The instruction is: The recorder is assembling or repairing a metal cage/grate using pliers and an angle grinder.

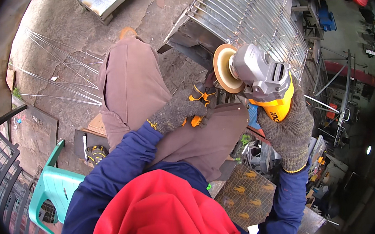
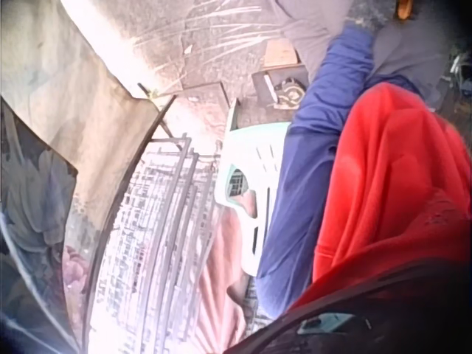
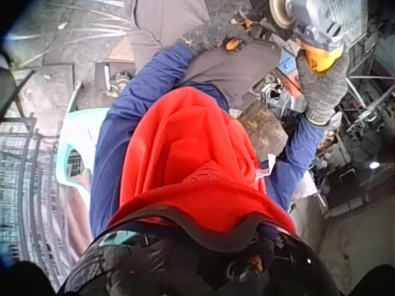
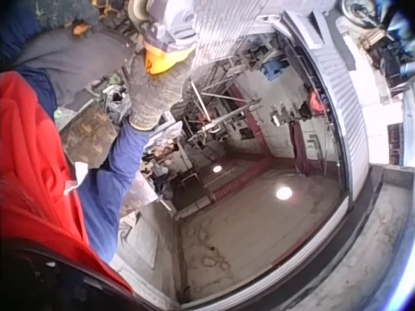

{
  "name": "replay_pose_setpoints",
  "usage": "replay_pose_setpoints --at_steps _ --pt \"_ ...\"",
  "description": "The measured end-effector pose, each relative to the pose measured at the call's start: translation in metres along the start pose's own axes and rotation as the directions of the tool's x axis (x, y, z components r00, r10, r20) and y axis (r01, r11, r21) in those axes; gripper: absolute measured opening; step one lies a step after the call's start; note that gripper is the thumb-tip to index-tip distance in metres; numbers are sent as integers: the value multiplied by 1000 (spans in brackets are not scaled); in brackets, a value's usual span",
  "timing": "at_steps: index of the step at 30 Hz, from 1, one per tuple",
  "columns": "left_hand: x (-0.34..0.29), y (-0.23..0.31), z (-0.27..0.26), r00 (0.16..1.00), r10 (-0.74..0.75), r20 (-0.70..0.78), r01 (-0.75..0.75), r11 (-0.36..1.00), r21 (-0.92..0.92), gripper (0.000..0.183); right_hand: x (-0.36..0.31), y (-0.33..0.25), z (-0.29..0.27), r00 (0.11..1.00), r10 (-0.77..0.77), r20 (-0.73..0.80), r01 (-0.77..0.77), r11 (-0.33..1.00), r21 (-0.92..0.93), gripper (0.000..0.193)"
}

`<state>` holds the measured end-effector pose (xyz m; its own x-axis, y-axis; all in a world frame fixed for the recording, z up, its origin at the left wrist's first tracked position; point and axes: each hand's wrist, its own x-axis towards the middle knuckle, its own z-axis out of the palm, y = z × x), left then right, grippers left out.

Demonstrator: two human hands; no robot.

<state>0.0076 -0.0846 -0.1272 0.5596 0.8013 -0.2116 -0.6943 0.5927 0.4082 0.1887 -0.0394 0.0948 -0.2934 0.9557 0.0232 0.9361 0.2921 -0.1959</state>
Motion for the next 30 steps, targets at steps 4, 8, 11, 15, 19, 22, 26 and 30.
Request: replay_pose_setpoints --at_steps 4,8,11,15,19,22,26,30 --pt "0 2 -2 998 -35 49 35 999 2 20 0 0 -1 1000 21 18 -21 1000 -3 87" --pt "-1 2 0 998 -5 59 4 1000 22 19 0 -2 -3 997 33 67 -34 999 14 72" --pt "-1 2 1 998 20 67 -18 1000 -22 19 2 -3 0 1000 9 7 -9 1000 -18 87" --pt "-1 3 1 1000 2 19 -4 997 72 23 3 -4 2 999 -28 -18 26 996 -81 87" --pt "0 4 1 1000 -21 19 19 998 61 26 2 -3 0 1000 1 -11 -2 996 -91 88" --pt "0 4 2 1000 -14 14 13 999 34 26 1 -2 -1 1000 -6 -8 5 993 -122 89" --pt "0 4 2 999 -19 28 18 998 64 26 2 -1 -1 1000 -7 2 7 996 -88 89" --pt "1 2 1 1000 -9 24 8 999 46 26 3 -3 0 999 -37 -9 36 998 -55 88"
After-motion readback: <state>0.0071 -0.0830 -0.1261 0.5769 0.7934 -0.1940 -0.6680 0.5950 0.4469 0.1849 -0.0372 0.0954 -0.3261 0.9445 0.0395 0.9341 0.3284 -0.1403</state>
